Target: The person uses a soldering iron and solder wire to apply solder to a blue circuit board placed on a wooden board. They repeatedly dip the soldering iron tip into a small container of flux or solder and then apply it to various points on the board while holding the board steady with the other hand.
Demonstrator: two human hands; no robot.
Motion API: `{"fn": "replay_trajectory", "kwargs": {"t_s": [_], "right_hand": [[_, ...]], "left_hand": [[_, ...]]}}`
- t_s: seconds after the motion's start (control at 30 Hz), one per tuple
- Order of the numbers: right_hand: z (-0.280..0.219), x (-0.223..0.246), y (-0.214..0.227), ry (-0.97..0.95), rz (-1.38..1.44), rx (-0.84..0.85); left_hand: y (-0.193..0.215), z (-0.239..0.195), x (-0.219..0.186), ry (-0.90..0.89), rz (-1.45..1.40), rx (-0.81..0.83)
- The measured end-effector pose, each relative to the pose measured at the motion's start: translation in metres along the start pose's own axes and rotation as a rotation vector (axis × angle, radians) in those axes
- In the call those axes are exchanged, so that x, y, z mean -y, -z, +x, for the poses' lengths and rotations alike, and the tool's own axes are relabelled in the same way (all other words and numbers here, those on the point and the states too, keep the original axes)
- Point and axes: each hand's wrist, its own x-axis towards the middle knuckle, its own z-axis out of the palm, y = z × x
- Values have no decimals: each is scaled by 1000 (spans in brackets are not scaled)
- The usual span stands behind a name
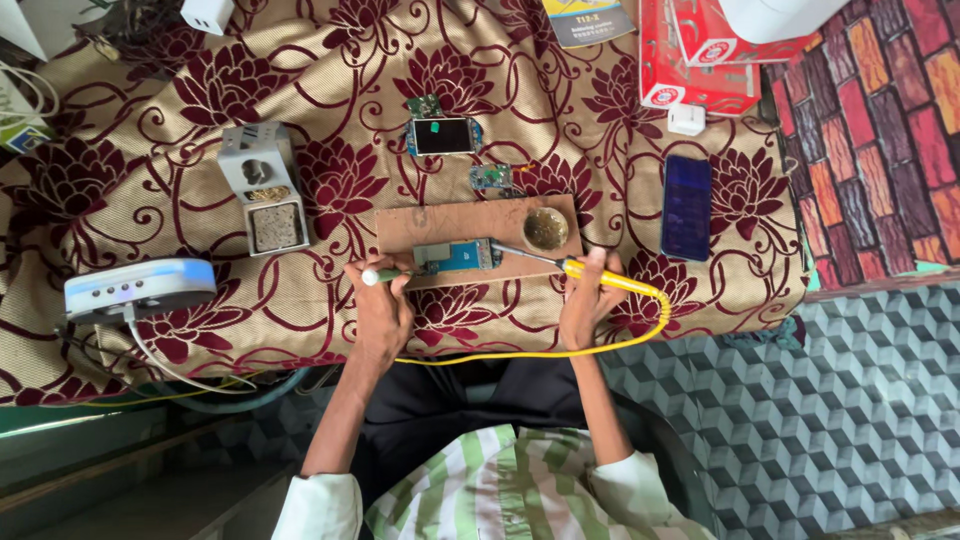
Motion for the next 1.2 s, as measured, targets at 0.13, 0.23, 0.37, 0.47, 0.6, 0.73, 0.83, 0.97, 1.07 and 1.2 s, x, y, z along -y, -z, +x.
{"fn": "replay_trajectory", "kwargs": {"t_s": [0.13,0.23,0.37,0.47,0.6,0.73,0.83,0.97,1.07,1.2], "right_hand": [[10,14,-10,243,-187,169],[20,23,-18,211,-255,239],[32,28,-26,130,-191,284],[34,18,-25,36,-86,235],[30,-4,-18,-157,-29,3],[30,-19,-8,-154,54,-83],[22,-26,3,-136,187,-158],[18,-33,7,-99,312,-174],[19,-37,9,-63,308,-137],[19,-38,7,2,268,-85]], "left_hand": [[0,-1,2,-41,-4,-1],[-1,-5,3,-35,37,27],[-1,-2,-1,-66,23,-18],[0,2,-5,-102,7,-51],[4,7,-13,-115,-26,-55],[7,11,-16,-110,-22,-45],[6,9,-17,-120,-35,-39],[7,9,-16,-124,3,-45],[5,10,-14,-133,3,-54],[3,7,-12,-100,-7,-54]]}}
